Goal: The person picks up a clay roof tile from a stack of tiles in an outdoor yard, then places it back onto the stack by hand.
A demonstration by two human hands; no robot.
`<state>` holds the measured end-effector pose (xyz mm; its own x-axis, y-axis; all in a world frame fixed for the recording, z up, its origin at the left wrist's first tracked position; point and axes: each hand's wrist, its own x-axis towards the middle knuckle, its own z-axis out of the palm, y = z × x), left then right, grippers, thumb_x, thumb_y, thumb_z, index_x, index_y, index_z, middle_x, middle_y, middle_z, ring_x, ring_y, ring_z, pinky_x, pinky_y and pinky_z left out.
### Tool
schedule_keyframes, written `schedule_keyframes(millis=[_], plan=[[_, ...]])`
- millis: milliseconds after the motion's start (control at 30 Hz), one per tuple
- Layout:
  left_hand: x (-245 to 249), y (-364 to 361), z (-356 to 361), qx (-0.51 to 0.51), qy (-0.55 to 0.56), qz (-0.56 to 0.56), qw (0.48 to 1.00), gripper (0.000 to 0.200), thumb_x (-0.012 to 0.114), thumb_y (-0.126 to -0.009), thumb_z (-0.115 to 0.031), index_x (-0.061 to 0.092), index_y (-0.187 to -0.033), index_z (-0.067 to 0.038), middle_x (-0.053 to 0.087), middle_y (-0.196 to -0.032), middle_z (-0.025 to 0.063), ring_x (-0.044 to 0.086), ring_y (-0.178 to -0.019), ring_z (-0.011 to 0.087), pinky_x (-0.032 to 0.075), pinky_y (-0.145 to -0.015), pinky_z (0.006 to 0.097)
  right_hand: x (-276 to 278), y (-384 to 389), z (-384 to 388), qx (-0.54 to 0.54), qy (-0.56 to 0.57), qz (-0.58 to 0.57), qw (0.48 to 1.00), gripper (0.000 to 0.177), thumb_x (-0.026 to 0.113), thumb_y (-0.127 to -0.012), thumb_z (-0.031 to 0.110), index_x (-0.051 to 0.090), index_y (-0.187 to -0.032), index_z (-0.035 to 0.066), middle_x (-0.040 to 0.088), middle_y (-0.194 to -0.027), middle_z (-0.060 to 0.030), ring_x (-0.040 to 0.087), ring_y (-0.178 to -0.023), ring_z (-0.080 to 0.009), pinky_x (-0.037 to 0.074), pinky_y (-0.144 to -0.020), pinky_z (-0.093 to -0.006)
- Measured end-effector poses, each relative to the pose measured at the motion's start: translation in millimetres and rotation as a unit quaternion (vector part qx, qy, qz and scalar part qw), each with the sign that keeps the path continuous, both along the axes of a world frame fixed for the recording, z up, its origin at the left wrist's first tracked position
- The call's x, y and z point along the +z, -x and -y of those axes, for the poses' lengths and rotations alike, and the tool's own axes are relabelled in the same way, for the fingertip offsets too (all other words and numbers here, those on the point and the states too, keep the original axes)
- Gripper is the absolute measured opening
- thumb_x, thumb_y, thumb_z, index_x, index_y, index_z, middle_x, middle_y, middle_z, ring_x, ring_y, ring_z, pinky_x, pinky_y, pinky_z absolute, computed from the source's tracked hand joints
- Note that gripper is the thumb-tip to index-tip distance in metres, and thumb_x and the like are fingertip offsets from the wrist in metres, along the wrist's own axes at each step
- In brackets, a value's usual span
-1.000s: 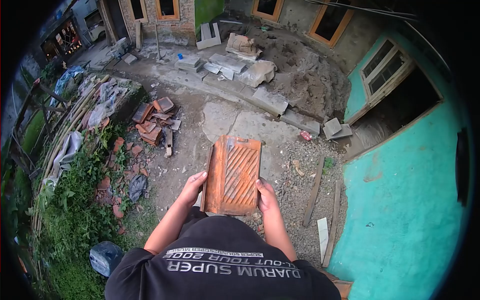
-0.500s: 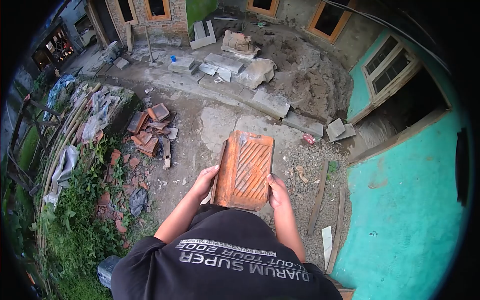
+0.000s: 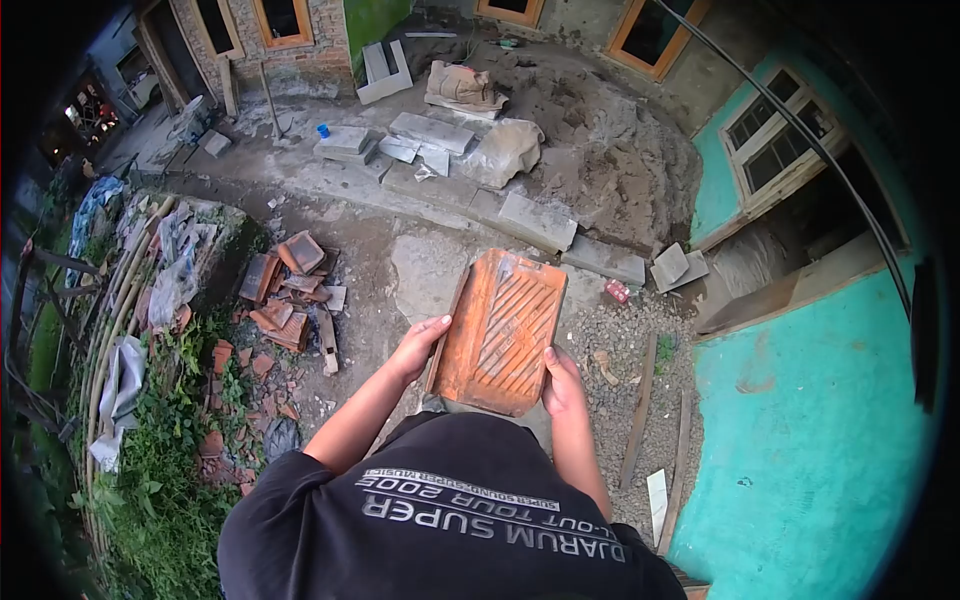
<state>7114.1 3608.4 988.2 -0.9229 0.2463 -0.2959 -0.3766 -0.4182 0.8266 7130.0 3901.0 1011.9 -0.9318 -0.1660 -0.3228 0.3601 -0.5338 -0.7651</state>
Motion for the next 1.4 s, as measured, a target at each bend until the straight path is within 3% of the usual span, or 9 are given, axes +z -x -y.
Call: schedule_keyframes(millis=[100,167,500,667,1067,1200,1400], plan=[[13,17,11,-0.002,0.013,-0.017,1.000,0.047,0.056,-0.100,-0.036,0.060,-0.128,0.001,0.065,-0.122,0.0083,0.058,-0.113,0.0166,0.041,-0.101,0.0332,2,23,10,0.010,0.014,0.003,1.000,0.059,0.067,-0.094,0.027,0.045,-0.136,-0.008,0.057,-0.132,-0.0152,0.056,-0.120,-0.0249,0.044,-0.103,-0.0366],[19,23,17,0.028,0.020,-0.007,0.999,0.043,0.056,-0.100,-0.036,0.064,-0.119,0.002,0.068,-0.116,0.0084,0.062,-0.107,0.0157,0.044,-0.098,0.0318,3,40,21,0.015,0.020,0.004,1.000,0.059,0.068,-0.094,0.027,0.045,-0.136,-0.008,0.058,-0.131,-0.0150,0.056,-0.119,-0.0245,0.044,-0.103,-0.0360],[5,61,67,0.122,0.011,0.007,0.992,0.043,0.057,-0.099,-0.034,0.062,-0.121,0.003,0.067,-0.119,0.0100,0.061,-0.110,0.0166,0.043,-0.100,0.0313,-9,130,71,0.118,0.021,0.007,0.993,0.058,0.067,-0.094,0.029,0.047,-0.134,-0.008,0.059,-0.130,-0.0152,0.058,-0.118,-0.0244,0.045,-0.102,-0.0366],[7,107,85,0.185,0.018,-0.003,0.983,0.043,0.057,-0.100,-0.033,0.061,-0.125,0.001,0.066,-0.119,0.0066,0.059,-0.110,0.0142,0.042,-0.099,0.0308,-28,221,102,0.199,0.041,0.015,0.979,0.063,0.069,-0.093,0.031,0.046,-0.135,-0.009,0.058,-0.130,-0.0158,0.056,-0.119,-0.0243,0.042,-0.104,-0.0353],[12,263,77,0.268,0.041,0.020,0.962,0.042,0.055,-0.100,-0.034,0.061,-0.125,0.000,0.066,-0.120,0.0061,0.059,-0.111,0.0137,0.043,-0.100,0.0307,-36,412,113,0.270,0.059,0.008,0.961,0.064,0.069,-0.092,0.033,0.047,-0.135,-0.009,0.057,-0.133,-0.0164,0.055,-0.121,-0.0252,0.041,-0.105,-0.0357],[12,301,67,0.285,0.045,0.021,0.957,0.047,0.059,-0.098,-0.037,0.060,-0.128,0.000,0.066,-0.120,0.0066,0.060,-0.110,0.0146,0.043,-0.099,0.0316,-30,459,105,0.279,0.049,0.044,0.958,0.060,0.067,-0.093,0.032,0.048,-0.135,-0.007,0.056,-0.135,-0.0161,0.054,-0.123,-0.0262,0.041,-0.107,-0.0378],[15,341,71,0.300,0.058,0.001,0.952,0.045,0.056,-0.100,-0.035,0.061,-0.127,0.001,0.066,-0.121,0.0066,0.060,-0.110,0.0131,0.043,-0.099,0.0293,-21,508,116,0.301,0.049,0.008,0.952,0.062,0.067,-0.093,0.033,0.047,-0.136,-0.007,0.054,-0.136,-0.0161,0.052,-0.125,-0.0257,0.038,-0.108,-0.0377]])
